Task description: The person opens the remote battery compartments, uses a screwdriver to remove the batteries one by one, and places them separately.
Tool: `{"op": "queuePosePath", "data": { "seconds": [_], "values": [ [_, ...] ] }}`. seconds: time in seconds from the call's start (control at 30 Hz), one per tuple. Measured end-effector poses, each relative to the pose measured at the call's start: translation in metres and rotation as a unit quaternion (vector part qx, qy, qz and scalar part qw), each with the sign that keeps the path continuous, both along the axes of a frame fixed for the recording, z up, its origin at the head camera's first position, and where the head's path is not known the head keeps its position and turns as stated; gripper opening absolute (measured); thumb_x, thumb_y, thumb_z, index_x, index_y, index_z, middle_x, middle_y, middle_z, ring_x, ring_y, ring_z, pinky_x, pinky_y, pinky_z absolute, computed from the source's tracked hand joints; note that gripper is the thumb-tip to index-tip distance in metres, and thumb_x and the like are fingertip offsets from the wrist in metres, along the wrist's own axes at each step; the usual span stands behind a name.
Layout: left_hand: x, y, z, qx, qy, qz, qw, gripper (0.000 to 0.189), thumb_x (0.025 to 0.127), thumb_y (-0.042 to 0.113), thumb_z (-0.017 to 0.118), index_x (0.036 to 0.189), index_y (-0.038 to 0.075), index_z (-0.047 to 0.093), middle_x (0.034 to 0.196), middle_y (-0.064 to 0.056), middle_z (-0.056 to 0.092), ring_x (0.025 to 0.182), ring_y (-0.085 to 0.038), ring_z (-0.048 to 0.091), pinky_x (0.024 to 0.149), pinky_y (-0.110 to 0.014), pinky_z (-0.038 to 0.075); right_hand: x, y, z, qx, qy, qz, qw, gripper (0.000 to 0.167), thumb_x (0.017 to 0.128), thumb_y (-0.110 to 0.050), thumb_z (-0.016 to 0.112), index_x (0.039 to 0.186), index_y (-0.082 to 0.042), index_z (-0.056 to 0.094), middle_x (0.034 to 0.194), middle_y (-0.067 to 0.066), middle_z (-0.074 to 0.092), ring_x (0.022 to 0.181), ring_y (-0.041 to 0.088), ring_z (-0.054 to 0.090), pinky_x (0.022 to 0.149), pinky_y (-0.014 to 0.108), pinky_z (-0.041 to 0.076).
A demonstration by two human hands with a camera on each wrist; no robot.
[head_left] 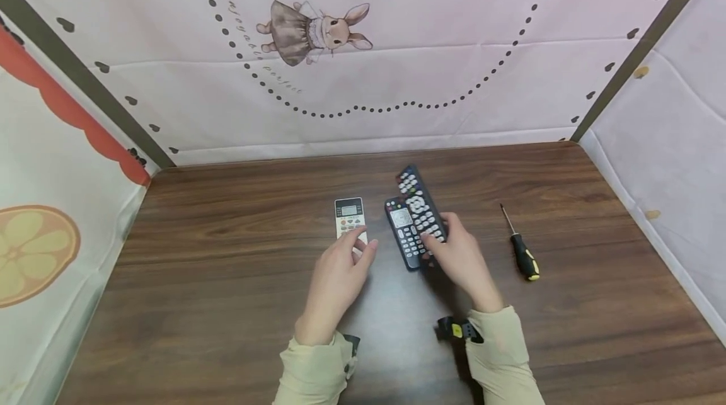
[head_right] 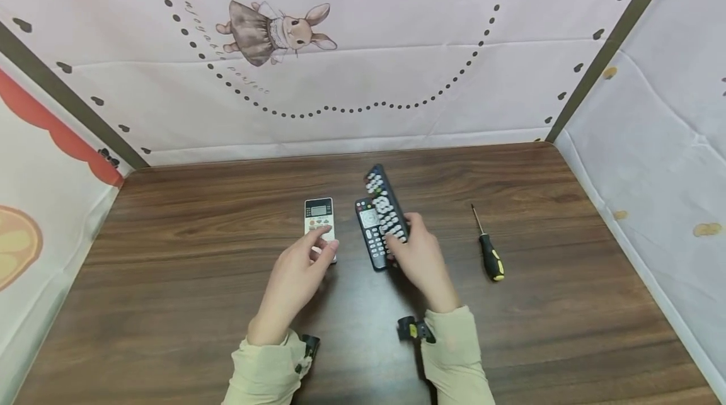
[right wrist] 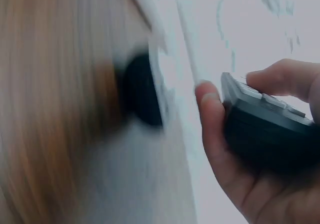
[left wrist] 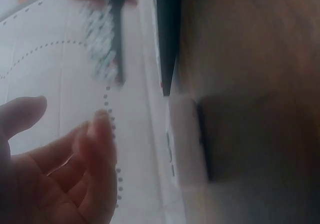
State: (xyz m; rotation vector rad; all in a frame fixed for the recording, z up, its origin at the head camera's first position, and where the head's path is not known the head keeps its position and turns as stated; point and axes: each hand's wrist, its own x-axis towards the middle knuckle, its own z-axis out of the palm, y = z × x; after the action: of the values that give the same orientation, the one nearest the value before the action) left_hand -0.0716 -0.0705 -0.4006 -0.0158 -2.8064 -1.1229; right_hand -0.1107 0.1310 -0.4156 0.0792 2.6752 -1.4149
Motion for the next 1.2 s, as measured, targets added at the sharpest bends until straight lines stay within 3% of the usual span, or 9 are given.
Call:
{"op": "queuePosePath", "data": {
  "seconds": [0.1, 0.27, 0.37, 0.5, 0.63, 0.77, 0.9, 1.0, 1.2],
  "values": [
    [0.001, 0.003, -0.002, 0.008, 0.005, -0.003, 1.0000, 0.050, 0.089, 0.045, 0.046, 0.127, 0.013, 0.049, 0.090, 0.008, 0.061, 0.071, -0.005, 0.055, 0.069, -0.031, 0.045, 0.007, -0.024, 0.004, 0.001, 0.026, 0.015, 0.9995, 0.045, 0.081, -0.025, 0.061, 0.120, -0.013, 0.041, 0.085, 0.006, 0.061, 0.055, 0.014, 0.058, 0.046, 0.028, 0.047],
    [0.003, 0.006, -0.002, 0.021, -0.007, -0.007, 0.9997, 0.059, 0.089, 0.053, 0.039, 0.133, 0.014, 0.042, 0.097, 0.007, 0.065, 0.082, -0.010, 0.060, 0.075, -0.035, 0.046, 0.018, -0.054, 0.007, 0.070, 0.077, 0.036, 0.9939, 0.045, 0.080, -0.030, 0.061, 0.118, -0.014, 0.042, 0.075, 0.004, 0.059, 0.059, 0.015, 0.054, 0.049, 0.029, 0.043],
    [0.003, 0.006, 0.000, 0.023, -0.032, -0.014, 0.9992, 0.068, 0.087, 0.058, 0.037, 0.137, 0.012, 0.035, 0.106, 0.002, 0.063, 0.092, -0.015, 0.059, 0.079, -0.038, 0.045, 0.024, -0.065, 0.007, 0.098, 0.102, 0.065, 0.9877, 0.049, 0.080, -0.032, 0.060, 0.122, -0.013, 0.040, 0.088, 0.006, 0.061, 0.070, 0.017, 0.056, 0.058, 0.033, 0.045],
    [0.001, 0.002, 0.000, 0.040, -0.058, -0.023, 0.9972, 0.068, 0.086, 0.057, 0.042, 0.138, 0.015, 0.032, 0.100, -0.007, 0.063, 0.082, -0.018, 0.059, 0.066, -0.036, 0.047, 0.031, -0.072, 0.009, 0.097, 0.115, 0.131, 0.9799, 0.061, 0.080, -0.032, 0.061, 0.131, -0.012, 0.035, 0.116, 0.006, 0.054, 0.094, 0.016, 0.055, 0.076, 0.037, 0.047],
    [-0.002, -0.008, 0.000, 0.078, -0.056, -0.012, 0.9954, 0.056, 0.087, 0.037, 0.052, 0.137, 0.022, 0.031, 0.109, -0.009, 0.058, 0.086, -0.019, 0.057, 0.068, -0.036, 0.046, 0.034, -0.071, 0.011, 0.059, 0.126, 0.213, 0.9670, 0.069, 0.080, -0.034, 0.064, 0.137, -0.015, 0.030, 0.128, 0.002, 0.044, 0.103, 0.014, 0.052, 0.081, 0.034, 0.046],
    [-0.002, -0.018, 0.001, 0.082, -0.047, 0.001, 0.9955, 0.063, 0.085, 0.025, 0.055, 0.140, 0.028, 0.025, 0.130, -0.008, 0.046, 0.102, -0.023, 0.051, 0.079, -0.043, 0.042, 0.032, -0.065, 0.014, -0.023, 0.111, 0.255, 0.9602, 0.061, 0.082, -0.036, 0.062, 0.135, -0.022, 0.035, 0.124, -0.003, 0.046, 0.098, 0.011, 0.056, 0.075, 0.032, 0.049],
    [-0.002, -0.020, 0.003, 0.092, -0.057, -0.014, 0.9941, 0.057, 0.085, 0.030, 0.057, 0.135, 0.039, 0.031, 0.108, -0.005, 0.058, 0.077, -0.018, 0.058, 0.066, -0.035, 0.045, 0.027, -0.058, 0.016, -0.078, 0.085, 0.252, 0.9608, 0.047, 0.085, -0.037, 0.059, 0.127, -0.023, 0.044, 0.116, -0.007, 0.052, 0.094, 0.008, 0.057, 0.075, 0.032, 0.049],
    [-0.001, -0.019, 0.003, 0.109, -0.063, -0.034, 0.9914, 0.052, 0.085, 0.033, 0.058, 0.131, 0.044, 0.036, 0.090, -0.002, 0.059, 0.057, -0.014, 0.056, 0.056, -0.030, 0.045, 0.025, -0.054, 0.019, -0.104, 0.061, 0.247, 0.9616, 0.037, 0.086, -0.032, 0.058, 0.120, -0.022, 0.048, 0.110, -0.008, 0.056, 0.092, 0.008, 0.057, 0.077, 0.031, 0.048],
    [-0.001, -0.016, 0.004, 0.124, -0.063, -0.059, 0.9886, 0.048, 0.084, 0.032, 0.059, 0.126, 0.045, 0.040, 0.082, -0.001, 0.057, 0.050, -0.014, 0.055, 0.051, -0.031, 0.045, 0.030, -0.049, 0.043, -0.139, 0.027, 0.243, 0.9595, 0.030, 0.088, -0.016, 0.057, 0.116, -0.011, 0.049, 0.102, 0.002, 0.059, 0.092, 0.018, 0.056, 0.076, 0.037, 0.046]
  ]
}}
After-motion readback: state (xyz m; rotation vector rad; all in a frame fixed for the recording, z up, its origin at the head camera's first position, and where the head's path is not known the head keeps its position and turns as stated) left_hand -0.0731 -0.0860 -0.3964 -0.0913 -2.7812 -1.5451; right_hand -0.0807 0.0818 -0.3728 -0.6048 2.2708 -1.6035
